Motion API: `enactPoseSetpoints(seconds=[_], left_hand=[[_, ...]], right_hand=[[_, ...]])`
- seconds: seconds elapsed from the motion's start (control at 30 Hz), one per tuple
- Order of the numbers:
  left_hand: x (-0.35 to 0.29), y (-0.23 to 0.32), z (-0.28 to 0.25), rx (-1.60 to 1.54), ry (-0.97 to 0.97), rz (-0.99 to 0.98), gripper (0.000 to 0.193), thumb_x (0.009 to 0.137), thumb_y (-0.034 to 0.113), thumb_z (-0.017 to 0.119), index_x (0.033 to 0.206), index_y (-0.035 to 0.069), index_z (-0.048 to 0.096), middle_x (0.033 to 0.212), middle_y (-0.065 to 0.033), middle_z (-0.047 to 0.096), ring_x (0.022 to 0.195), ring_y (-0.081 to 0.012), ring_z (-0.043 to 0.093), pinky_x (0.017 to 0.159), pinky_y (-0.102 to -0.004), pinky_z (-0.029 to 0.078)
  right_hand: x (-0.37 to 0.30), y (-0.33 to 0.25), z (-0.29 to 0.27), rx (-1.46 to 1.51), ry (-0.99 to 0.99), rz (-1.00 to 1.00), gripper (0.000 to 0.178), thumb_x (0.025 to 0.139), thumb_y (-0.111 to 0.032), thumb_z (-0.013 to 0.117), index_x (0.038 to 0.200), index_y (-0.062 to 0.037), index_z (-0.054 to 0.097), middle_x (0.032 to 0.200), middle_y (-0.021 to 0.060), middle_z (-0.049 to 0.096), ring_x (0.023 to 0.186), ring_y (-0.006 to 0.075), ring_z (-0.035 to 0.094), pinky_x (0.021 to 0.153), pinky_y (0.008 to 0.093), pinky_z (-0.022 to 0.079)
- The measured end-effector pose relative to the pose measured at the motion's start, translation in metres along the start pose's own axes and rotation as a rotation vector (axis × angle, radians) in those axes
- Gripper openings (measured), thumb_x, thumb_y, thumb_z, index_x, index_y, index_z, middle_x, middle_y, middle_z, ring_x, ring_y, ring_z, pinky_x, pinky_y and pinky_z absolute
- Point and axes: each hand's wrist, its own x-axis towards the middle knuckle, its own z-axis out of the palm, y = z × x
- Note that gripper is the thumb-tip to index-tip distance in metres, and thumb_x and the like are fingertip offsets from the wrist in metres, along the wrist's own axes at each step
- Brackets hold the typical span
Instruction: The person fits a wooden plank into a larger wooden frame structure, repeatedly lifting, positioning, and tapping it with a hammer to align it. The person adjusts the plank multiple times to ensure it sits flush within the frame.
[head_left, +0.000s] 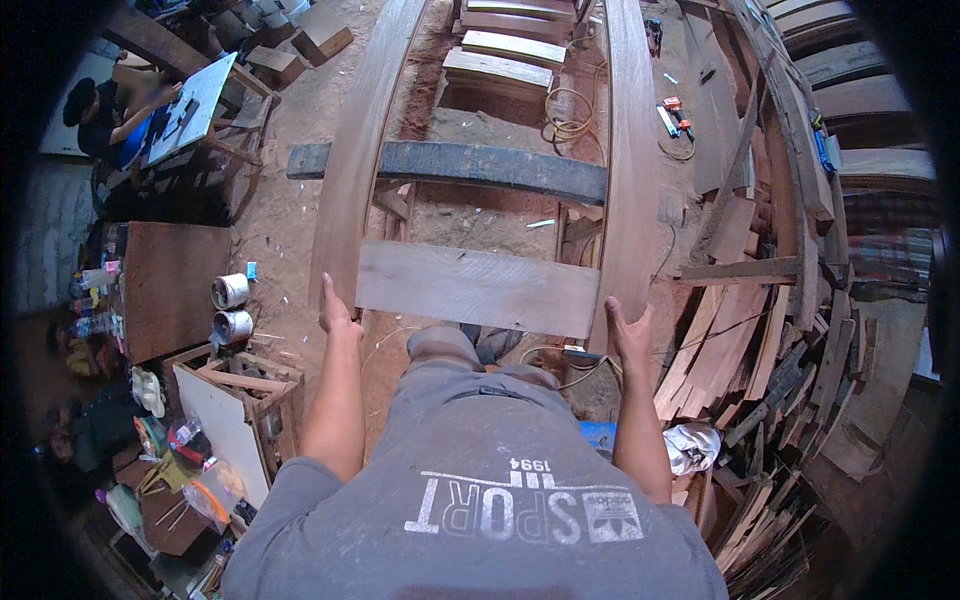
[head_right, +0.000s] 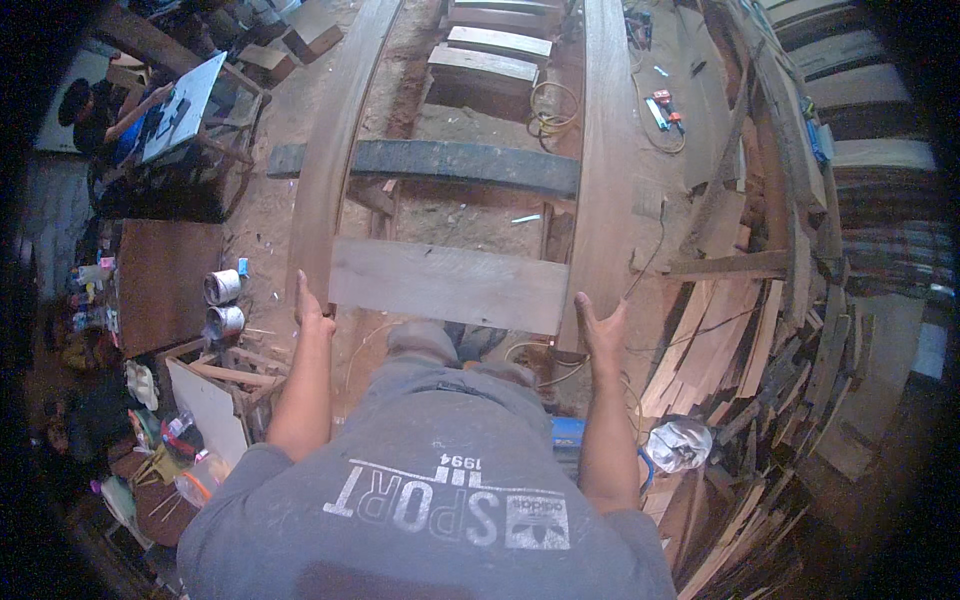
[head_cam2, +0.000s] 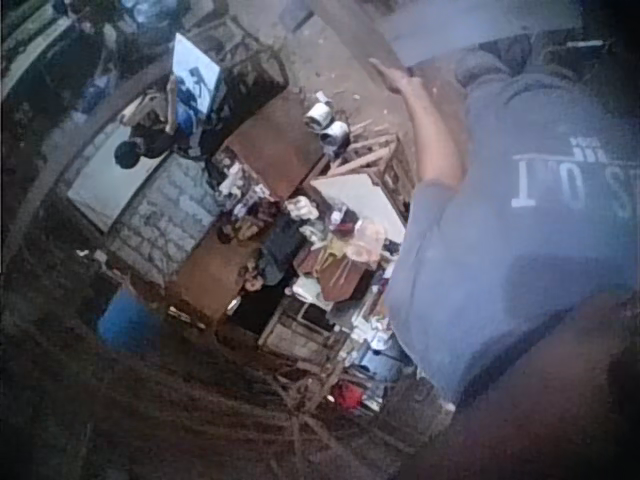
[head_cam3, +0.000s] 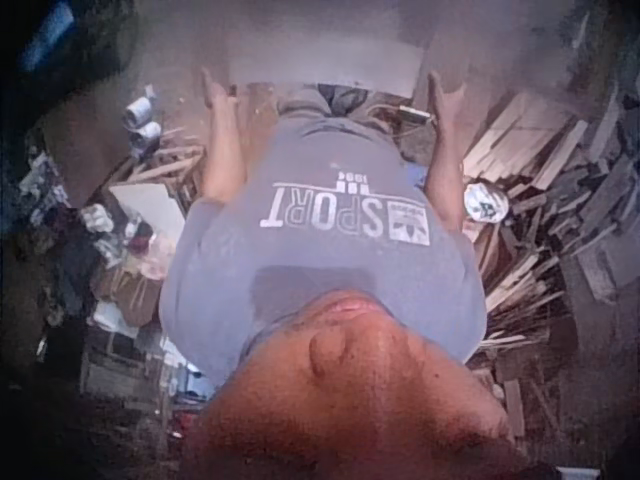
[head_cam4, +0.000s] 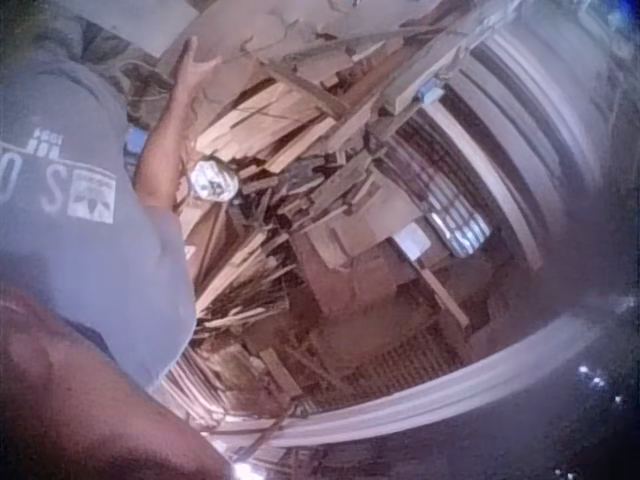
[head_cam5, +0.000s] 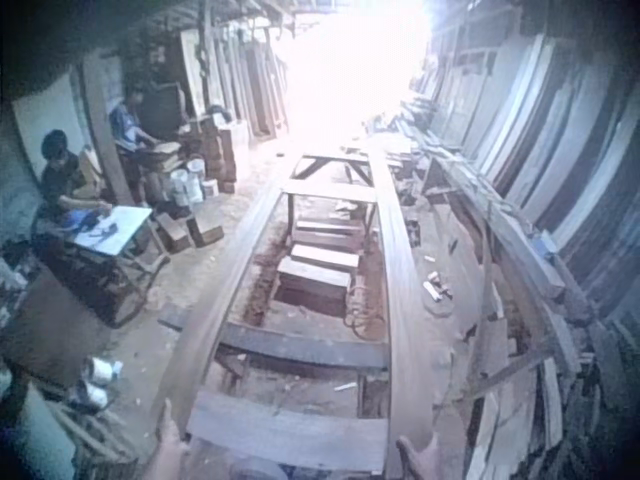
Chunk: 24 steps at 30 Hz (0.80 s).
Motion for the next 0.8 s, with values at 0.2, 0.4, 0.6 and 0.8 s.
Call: enactPoseSetpoints(seconds=[0.2,0.4,0.6,0.8], left_hand=[[0.010,0.007,-0.005,0.062,-0.046,-0.013,0.082,0.088,0.069,0.076,0.147,0.016,0.055,0.135,-0.0053,0.063,0.112,-0.0254,0.063,0.081,-0.0428,0.053],[0.013,0.011,-0.010,0.011,-0.216,-0.047,0.080,0.093,0.068,0.070,0.152,0.016,0.052,0.139,-0.0069,0.063,0.118,-0.0255,0.064,0.087,-0.0446,0.054],[0.021,0.004,-0.012,0.046,-0.212,-0.033,0.083,0.094,0.067,0.070,0.155,0.015,0.049,0.139,-0.0091,0.063,0.120,-0.0276,0.064,0.092,-0.0470,0.055],[0.020,0.002,-0.011,0.030,-0.151,-0.048,0.066,0.097,0.068,0.065,0.143,0.022,0.060,0.127,0.0000,0.068,0.107,-0.0187,0.064,0.081,-0.0363,0.049]], right_hand=[[-0.009,-0.027,-0.002,-0.045,0.040,0.055,0.117,0.077,-0.072,0.083,0.150,0.0111,0.044,0.139,0.0352,0.061,0.133,0.0438,0.060,0.113,0.0466,0.046],[-0.019,-0.038,-0.007,-0.085,0.066,0.036,0.119,0.077,-0.076,0.080,0.150,0.0122,0.044,0.141,0.0353,0.060,0.135,0.0446,0.058,0.114,0.0463,0.046],[-0.013,-0.020,0.001,-0.015,0.031,0.032,0.123,0.077,-0.077,0.080,0.153,0.0116,0.041,0.144,0.0333,0.058,0.137,0.0440,0.057,0.114,0.0472,0.045],[-0.007,-0.013,0.010,-0.006,0.057,-0.004,0.125,0.079,-0.074,0.080,0.151,0.0190,0.038,0.146,0.0363,0.055,0.139,0.0444,0.054,0.117,0.0473,0.043]])
